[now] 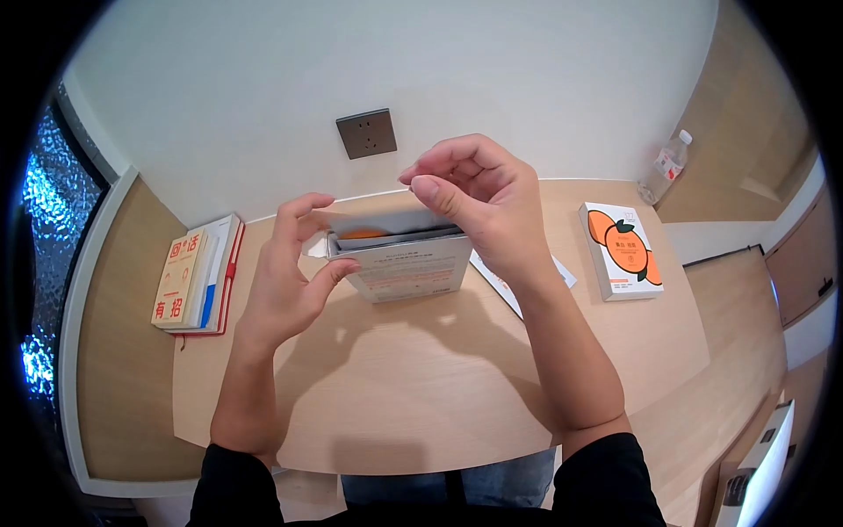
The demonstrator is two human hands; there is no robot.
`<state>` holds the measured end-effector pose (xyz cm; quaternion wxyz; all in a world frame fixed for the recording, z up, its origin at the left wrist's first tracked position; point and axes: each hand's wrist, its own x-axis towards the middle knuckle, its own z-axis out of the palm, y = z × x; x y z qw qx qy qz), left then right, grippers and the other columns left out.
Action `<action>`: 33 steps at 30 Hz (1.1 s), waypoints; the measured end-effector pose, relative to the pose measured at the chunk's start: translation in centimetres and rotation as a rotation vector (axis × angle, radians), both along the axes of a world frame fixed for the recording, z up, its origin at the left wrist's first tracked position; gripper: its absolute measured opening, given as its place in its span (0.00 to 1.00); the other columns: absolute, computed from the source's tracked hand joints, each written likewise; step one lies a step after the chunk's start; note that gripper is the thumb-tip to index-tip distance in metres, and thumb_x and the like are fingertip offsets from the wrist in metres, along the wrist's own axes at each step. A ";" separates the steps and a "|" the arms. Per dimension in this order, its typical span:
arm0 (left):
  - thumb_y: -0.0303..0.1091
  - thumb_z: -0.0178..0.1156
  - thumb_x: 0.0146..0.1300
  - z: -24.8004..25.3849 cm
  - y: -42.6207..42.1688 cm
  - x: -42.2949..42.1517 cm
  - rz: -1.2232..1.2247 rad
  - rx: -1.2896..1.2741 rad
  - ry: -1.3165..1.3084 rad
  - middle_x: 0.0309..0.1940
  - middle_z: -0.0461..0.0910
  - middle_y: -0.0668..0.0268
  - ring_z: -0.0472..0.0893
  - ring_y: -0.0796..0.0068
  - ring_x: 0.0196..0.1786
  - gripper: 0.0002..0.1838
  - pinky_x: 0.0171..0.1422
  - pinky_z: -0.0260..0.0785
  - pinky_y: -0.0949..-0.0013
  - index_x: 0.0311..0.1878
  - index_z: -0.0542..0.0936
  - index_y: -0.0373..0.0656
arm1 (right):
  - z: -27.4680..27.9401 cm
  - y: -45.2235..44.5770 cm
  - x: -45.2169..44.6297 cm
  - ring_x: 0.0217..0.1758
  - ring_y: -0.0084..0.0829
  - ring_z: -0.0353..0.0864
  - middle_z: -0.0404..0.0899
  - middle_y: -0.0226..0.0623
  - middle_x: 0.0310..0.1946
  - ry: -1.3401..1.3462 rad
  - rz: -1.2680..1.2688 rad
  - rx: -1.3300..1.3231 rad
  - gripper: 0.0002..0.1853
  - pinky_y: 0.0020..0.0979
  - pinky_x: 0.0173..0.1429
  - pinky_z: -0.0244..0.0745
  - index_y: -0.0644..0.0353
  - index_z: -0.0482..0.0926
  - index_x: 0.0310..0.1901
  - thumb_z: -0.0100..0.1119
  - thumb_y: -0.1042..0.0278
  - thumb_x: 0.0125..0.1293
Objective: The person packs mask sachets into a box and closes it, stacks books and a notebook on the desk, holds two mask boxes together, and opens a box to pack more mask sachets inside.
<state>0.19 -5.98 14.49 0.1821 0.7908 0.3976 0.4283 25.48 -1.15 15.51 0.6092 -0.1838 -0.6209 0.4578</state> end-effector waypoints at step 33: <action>0.24 0.75 0.62 0.2 -0.1 -0.1 0.028 0.034 0.052 0.53 0.88 0.55 0.86 0.58 0.61 0.26 0.69 0.74 0.60 0.62 0.78 0.37 | -15.8 5.8 1.9 0.56 0.49 0.88 0.88 0.53 0.46 -1.501 -1.045 -0.306 0.18 0.41 0.55 0.85 0.66 0.89 0.49 0.68 0.62 0.63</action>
